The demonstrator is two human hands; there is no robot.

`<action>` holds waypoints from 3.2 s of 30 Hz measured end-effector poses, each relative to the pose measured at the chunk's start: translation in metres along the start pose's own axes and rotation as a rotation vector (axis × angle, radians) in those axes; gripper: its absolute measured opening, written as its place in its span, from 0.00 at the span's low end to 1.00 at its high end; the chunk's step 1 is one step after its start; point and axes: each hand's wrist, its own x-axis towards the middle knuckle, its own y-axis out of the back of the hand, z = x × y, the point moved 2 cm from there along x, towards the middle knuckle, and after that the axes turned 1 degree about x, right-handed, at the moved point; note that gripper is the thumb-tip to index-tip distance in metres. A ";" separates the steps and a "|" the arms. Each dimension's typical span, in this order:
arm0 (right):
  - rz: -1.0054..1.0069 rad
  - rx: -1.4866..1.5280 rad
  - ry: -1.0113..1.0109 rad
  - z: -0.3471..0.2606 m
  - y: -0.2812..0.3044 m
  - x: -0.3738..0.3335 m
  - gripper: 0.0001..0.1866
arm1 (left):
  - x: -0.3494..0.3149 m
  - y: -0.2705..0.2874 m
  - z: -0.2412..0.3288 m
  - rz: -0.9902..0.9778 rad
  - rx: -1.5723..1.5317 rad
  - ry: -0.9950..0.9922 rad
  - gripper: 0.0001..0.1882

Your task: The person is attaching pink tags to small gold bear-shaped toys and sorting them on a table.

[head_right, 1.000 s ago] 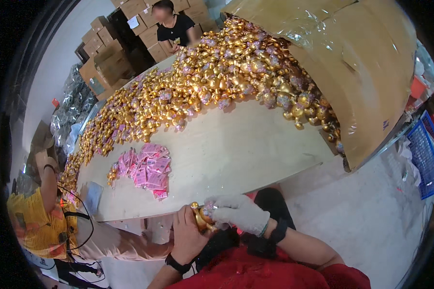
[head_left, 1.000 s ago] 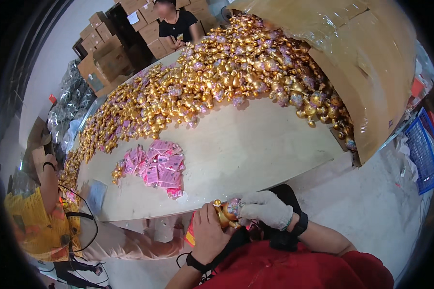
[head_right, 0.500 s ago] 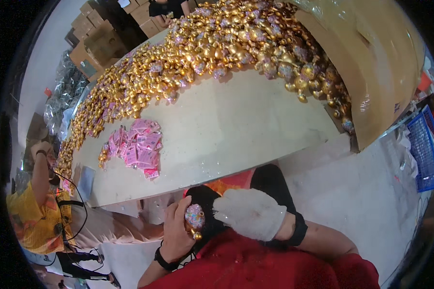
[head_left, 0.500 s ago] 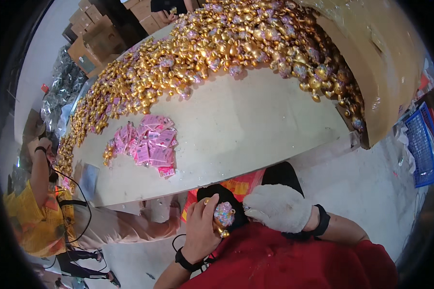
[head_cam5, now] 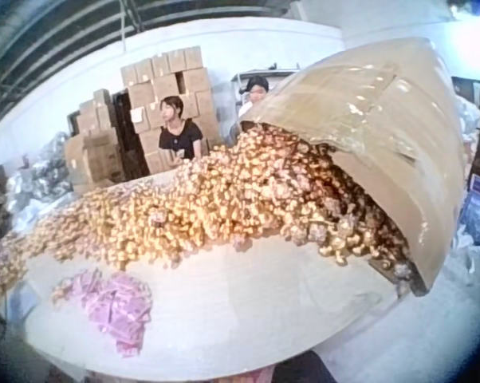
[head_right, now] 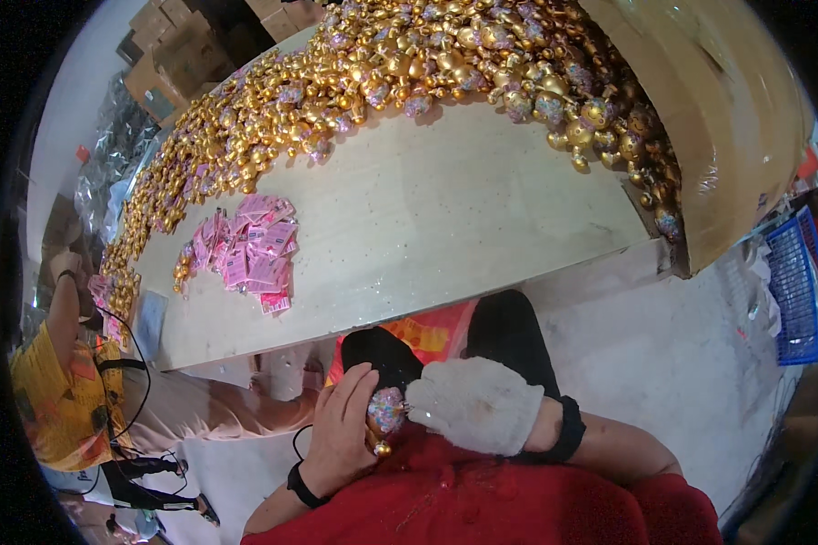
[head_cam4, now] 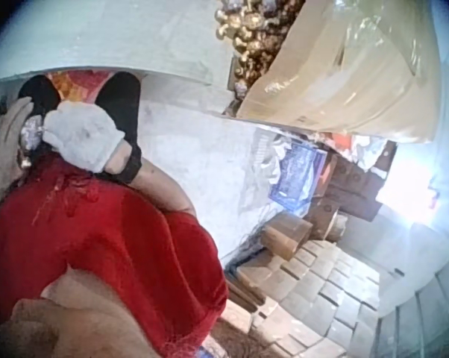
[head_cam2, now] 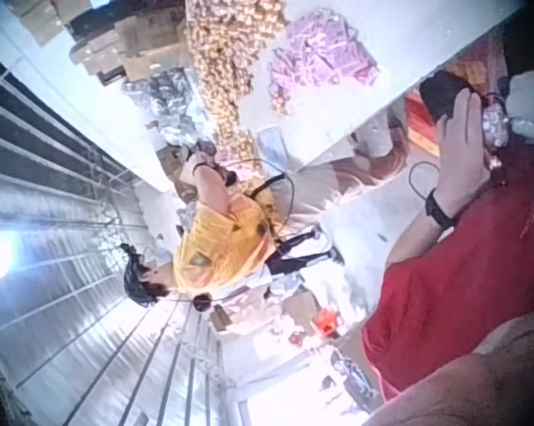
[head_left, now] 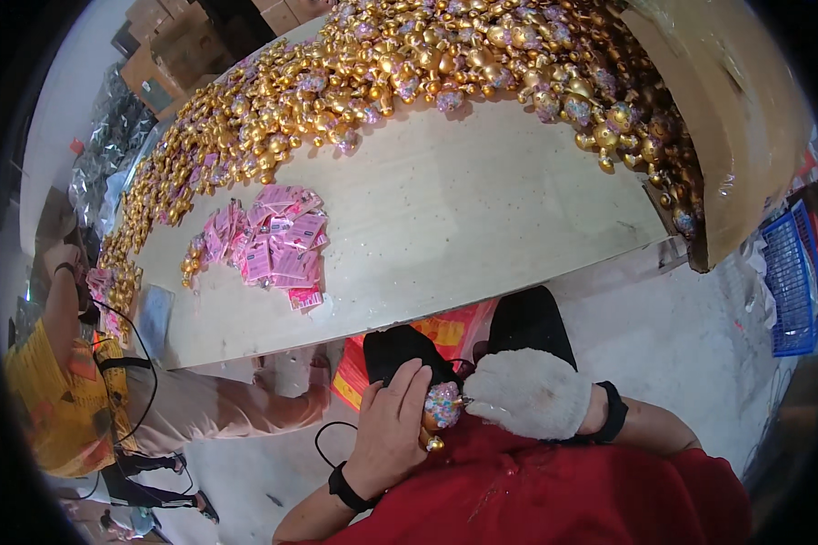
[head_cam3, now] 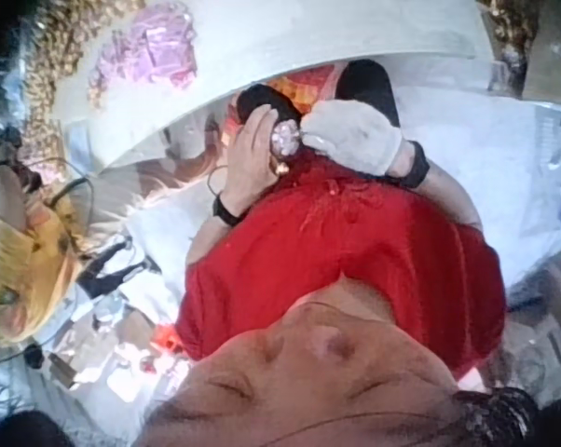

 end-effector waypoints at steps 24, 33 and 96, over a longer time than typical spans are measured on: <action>-0.112 -0.125 -0.014 -0.001 -0.012 -0.013 0.04 | -0.002 -0.013 0.011 -0.278 -0.047 -0.008 0.37; -0.169 0.017 -0.153 0.003 -0.023 -0.020 0.05 | -0.004 -0.023 0.015 -0.166 -0.035 -0.028 0.28; 0.553 0.857 -0.845 0.069 0.022 0.051 0.10 | 0.043 0.156 -0.425 0.642 0.137 0.785 0.22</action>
